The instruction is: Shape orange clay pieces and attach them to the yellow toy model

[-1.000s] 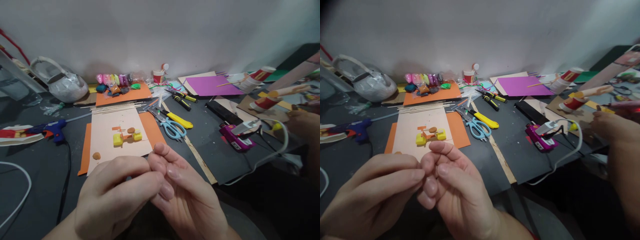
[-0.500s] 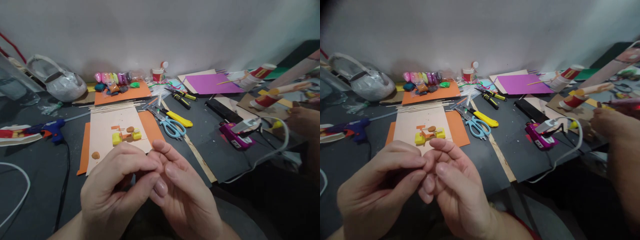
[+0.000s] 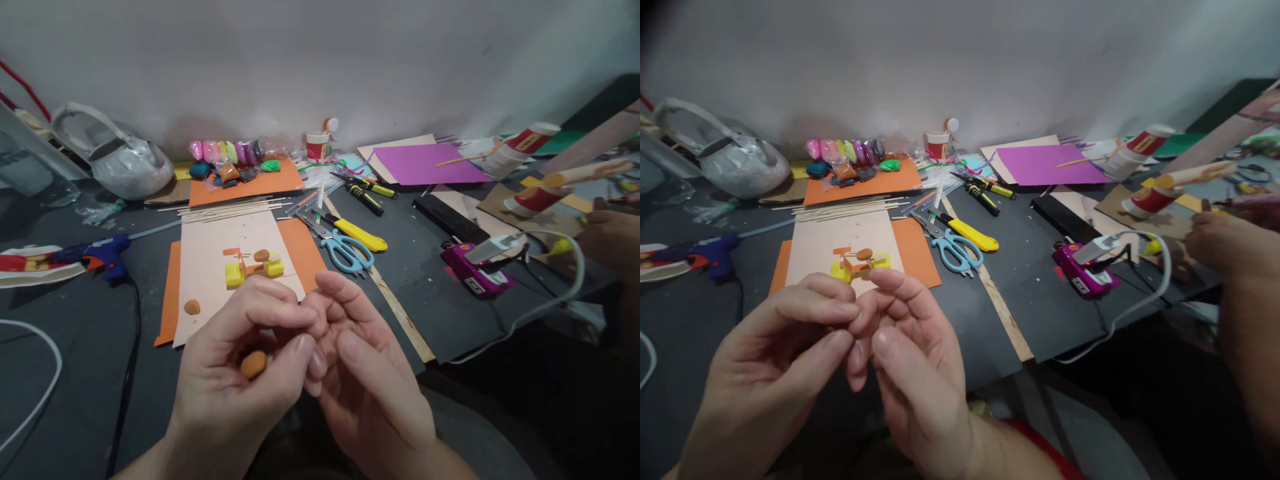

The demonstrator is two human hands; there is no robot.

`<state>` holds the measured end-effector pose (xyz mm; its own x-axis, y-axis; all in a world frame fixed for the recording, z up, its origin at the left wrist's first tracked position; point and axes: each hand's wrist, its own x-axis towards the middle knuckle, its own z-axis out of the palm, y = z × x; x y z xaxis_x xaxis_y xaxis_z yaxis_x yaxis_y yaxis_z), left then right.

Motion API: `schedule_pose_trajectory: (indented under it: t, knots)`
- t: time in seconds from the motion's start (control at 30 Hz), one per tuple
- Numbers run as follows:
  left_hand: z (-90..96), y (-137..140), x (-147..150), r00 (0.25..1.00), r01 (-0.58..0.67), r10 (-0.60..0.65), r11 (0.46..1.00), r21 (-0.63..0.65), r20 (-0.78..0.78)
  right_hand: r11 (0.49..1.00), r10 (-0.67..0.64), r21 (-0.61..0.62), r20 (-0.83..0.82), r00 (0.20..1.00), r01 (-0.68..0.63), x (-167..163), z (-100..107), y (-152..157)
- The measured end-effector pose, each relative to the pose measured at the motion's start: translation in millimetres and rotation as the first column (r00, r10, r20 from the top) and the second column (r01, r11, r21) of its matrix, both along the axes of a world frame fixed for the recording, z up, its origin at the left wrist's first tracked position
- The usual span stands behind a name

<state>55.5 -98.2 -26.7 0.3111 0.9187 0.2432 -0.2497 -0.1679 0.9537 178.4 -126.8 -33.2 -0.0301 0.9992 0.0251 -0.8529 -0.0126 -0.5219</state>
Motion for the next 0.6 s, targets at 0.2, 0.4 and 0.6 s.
schedule_pose_trajectory:
  t: [0.2, 0.4, 0.6]
  knots:
    - [1.4, 0.3, 2.6, 0.999, -0.033, 0.034, 0.998, -0.057, 0.017, 1.000, -0.008, -0.023, 0.044, 0.999, 0.009, -0.9, -0.5, -0.5]
    - [1.8, -0.7, 2.2, 0.996, -0.064, 0.061, 0.997, -0.042, -0.063, 0.999, -0.011, -0.039, 0.044, 0.999, 0.013, -0.6, -1.5, 0.1]
    - [3.7, 0.6, 6.0, 0.991, -0.124, 0.119, 0.988, -0.090, -0.059, 0.997, -0.023, -0.071, 0.076, 0.997, 0.028, -2.0, -4.1, -1.8]
